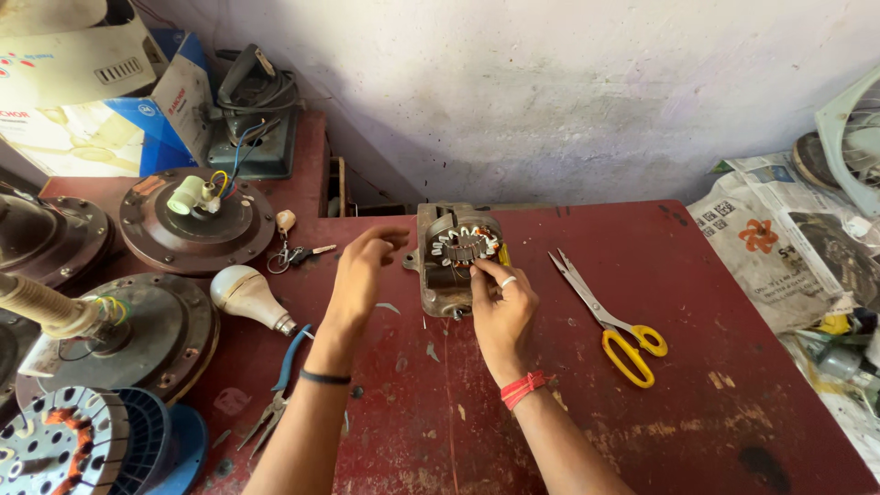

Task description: The person works on a motor armature clamped in a bench vise, using a screwdriver to adjust or remove components within the winding slots. They repeatedly insert and remove a thin copper wire, manipulating it with both hands while occasionally using the screwdriver to press or align parts inside the armature.

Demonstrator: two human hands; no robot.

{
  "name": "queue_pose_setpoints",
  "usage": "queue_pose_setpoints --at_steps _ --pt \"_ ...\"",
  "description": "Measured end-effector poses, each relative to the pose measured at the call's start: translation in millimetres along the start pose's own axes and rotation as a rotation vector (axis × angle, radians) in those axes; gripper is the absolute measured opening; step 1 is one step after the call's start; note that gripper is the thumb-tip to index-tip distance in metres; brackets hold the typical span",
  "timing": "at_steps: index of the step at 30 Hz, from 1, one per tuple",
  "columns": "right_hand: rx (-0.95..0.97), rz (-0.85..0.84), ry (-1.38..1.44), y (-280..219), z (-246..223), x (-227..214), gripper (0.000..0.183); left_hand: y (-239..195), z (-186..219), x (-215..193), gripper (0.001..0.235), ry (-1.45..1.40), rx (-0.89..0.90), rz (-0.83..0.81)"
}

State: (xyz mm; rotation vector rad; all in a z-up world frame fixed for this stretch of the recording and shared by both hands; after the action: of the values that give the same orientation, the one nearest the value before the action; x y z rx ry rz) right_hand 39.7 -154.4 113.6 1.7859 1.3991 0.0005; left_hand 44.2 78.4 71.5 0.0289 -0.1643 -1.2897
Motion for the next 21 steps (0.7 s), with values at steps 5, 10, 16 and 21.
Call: queue_pose_setpoints --at_steps 5,10,16,21 --pt "-0.003 -0.028 -0.007 4.1 -3.6 1.8 0.014 30.4 -33.5 32.4 0.055 -0.405 -0.149 -0.173" --pt "-0.055 -0.037 -0.073 5.7 -5.0 3.2 0.014 57.6 -67.8 46.3 0.048 -0.376 -0.277 -0.182" --pt "-0.006 -0.047 -0.094 7.2 -4.3 5.6 0.015 76.3 -69.6 54.9 0.031 -0.369 -0.284 -0.280" --pt "-0.038 -0.028 -0.117 1.8 -12.4 1.3 0.018 74.2 -65.8 57.7 0.028 -0.331 -0.353 -0.253"
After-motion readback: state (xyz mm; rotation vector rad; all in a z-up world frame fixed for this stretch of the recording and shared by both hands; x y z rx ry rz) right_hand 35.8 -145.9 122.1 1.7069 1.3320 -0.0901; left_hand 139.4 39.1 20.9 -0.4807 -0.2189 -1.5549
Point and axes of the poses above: each hand's wrist, its own y-axis towards the middle knuckle, its own x-axis out of the palm, z = x × y, the point moved 10 cm from there along y, towards the middle knuckle, and after that the axes turned 9 degrees about -y, right-handed, at the moved point
